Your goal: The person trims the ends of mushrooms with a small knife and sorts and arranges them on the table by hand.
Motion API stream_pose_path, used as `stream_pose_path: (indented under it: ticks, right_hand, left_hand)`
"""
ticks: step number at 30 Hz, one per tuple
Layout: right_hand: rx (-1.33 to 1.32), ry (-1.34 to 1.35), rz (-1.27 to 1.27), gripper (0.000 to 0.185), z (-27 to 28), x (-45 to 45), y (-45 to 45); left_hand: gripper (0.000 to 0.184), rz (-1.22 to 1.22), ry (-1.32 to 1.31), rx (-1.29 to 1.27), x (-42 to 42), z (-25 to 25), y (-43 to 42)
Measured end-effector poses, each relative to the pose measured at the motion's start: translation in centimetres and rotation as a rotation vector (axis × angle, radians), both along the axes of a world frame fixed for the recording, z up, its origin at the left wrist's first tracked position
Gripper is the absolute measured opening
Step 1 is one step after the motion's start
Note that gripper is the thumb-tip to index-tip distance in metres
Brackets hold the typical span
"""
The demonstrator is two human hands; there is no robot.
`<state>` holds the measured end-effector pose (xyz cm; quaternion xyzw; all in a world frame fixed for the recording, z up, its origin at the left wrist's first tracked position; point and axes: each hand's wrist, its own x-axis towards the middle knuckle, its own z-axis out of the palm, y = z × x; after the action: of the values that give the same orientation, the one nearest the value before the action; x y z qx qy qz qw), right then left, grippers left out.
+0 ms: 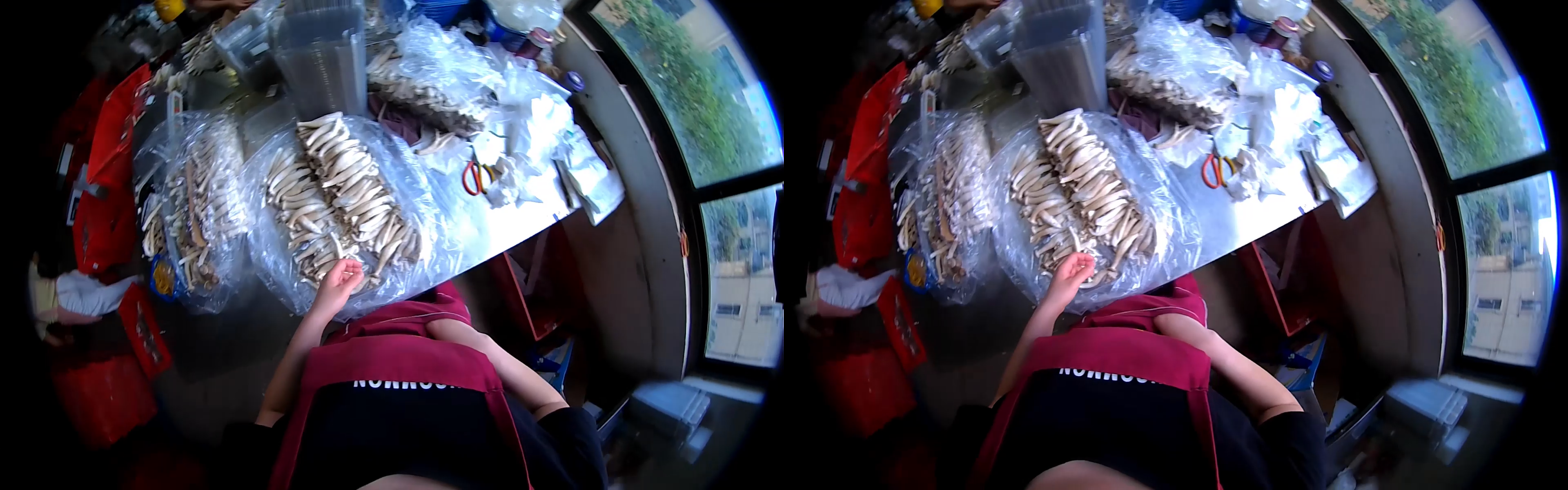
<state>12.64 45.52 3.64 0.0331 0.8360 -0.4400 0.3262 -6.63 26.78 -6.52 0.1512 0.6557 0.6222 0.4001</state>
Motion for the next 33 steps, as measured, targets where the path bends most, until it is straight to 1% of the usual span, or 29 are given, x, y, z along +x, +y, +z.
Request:
stream_pose_path:
  ticks: [1,2,4,5,6,8,9,10,11,12,13,14,15,16,18,20,21,23,24,26,27,31,33]
  right_hand:
    - [-0.008,0.180,-0.034,0.023,-0.4,0.2,0.1]
    - [0.007,0.180,-0.061,0.023,-0.3,0.4,0.3]
    - [0.009,0.263,-0.162,0.018,1.2,0.2,0.8]
    - [0.049,0.215,-0.223,0.014,2.4,0.2,1.1]
    - [0.053,0.225,-0.233,0.014,2.6,0.0,1.3]
    - [0.011,0.458,-0.532,0.011,2.7,-0.6,1.8]
    - [-0.050,0.524,-0.601,0.012,2.5,-1.0,2.0]
    - [-0.135,0.633,-0.671,0.012,1.6,-1.5,1.7]
    - [-0.250,0.500,-0.721,0.010,1.8,-1.8,1.6]
    - [-0.418,0.419,-0.851,0.007,1.7,-2.0,0.8]
    - [-0.527,0.354,-0.897,0.007,0.0,-2.0,0.6]
    - [-0.664,0.251,-1.018,0.010,0.3,-2.4,0.2]
    - [-0.694,0.214,-1.054,0.013,0.8,-2.7,0.1]
    - [-0.704,0.240,-1.069,0.013,0.3,-2.5,0.0]
    - [-0.712,0.343,-1.078,0.011,0.4,-2.7,-0.2]
    - [-0.712,0.320,-1.092,0.010,1.6,-2.7,-0.3]
    - [-0.714,0.321,-1.085,0.010,1.6,-2.9,-0.1]
    - [-0.738,0.266,-1.067,0.011,1.6,-2.9,0.3]
    - [-0.738,0.265,-1.067,0.011,1.2,-2.9,0.3]
    - [-0.766,0.385,-1.039,0.011,0.3,-3.2,0.4]
    - [-0.767,0.392,-1.041,0.010,0.4,-3.4,0.3]
    - [-0.795,0.421,-1.025,0.008,1.0,-4.3,-0.1]
    - [-0.815,0.435,-1.052,0.008,1.0,-4.4,-0.1]
  left_hand:
    - [0.022,-0.035,-0.014,-0.026,0.2,0.4,0.4]
    - [0.022,-0.063,-0.013,-0.015,0.2,0.7,0.9]
    - [0.022,-0.110,0.002,-0.051,0.3,1.3,1.7]
    - [0.022,-0.134,-0.026,-0.019,0.3,1.9,2.1]
    - [0.020,-0.147,-0.077,-0.002,0.6,3.3,2.7]
    - [0.020,-0.222,-0.099,0.086,1.4,4.7,3.8]
    - [0.020,-0.304,-0.025,0.049,1.8,5.7,4.4]
    - [0.021,-0.324,-0.009,0.085,2.5,6.9,5.0]
    - [0.022,-0.378,0.155,0.082,3.0,8.0,5.5]
    - [0.024,-0.422,0.076,0.140,3.4,8.6,5.9]
    - [0.023,-0.442,0.265,0.154,3.6,9.0,6.1]
    - [0.021,-0.459,0.343,0.143,3.4,10.3,6.3]
    - [0.017,-0.448,0.322,0.127,3.2,11.3,6.5]
    - [0.014,-0.439,0.404,0.168,3.3,10.8,6.6]
    - [0.014,-0.423,0.367,0.169,3.1,11.2,6.6]
    - [0.013,-0.427,0.425,0.156,3.2,10.4,6.6]
    - [0.013,-0.421,0.429,0.155,3.3,10.5,6.6]
    - [0.013,-0.380,0.566,0.089,3.7,11.0,6.7]
    - [0.013,-0.380,0.565,0.089,4.0,11.1,6.7]
    - [0.013,-0.252,0.681,0.060,4.3,11.4,6.8]
    - [0.013,-0.190,0.715,0.096,4.4,11.3,6.9]
    - [0.014,-0.088,0.715,0.075,4.6,11.9,6.9]
    - [0.013,-0.041,0.667,0.104,4.6,11.7,6.9]
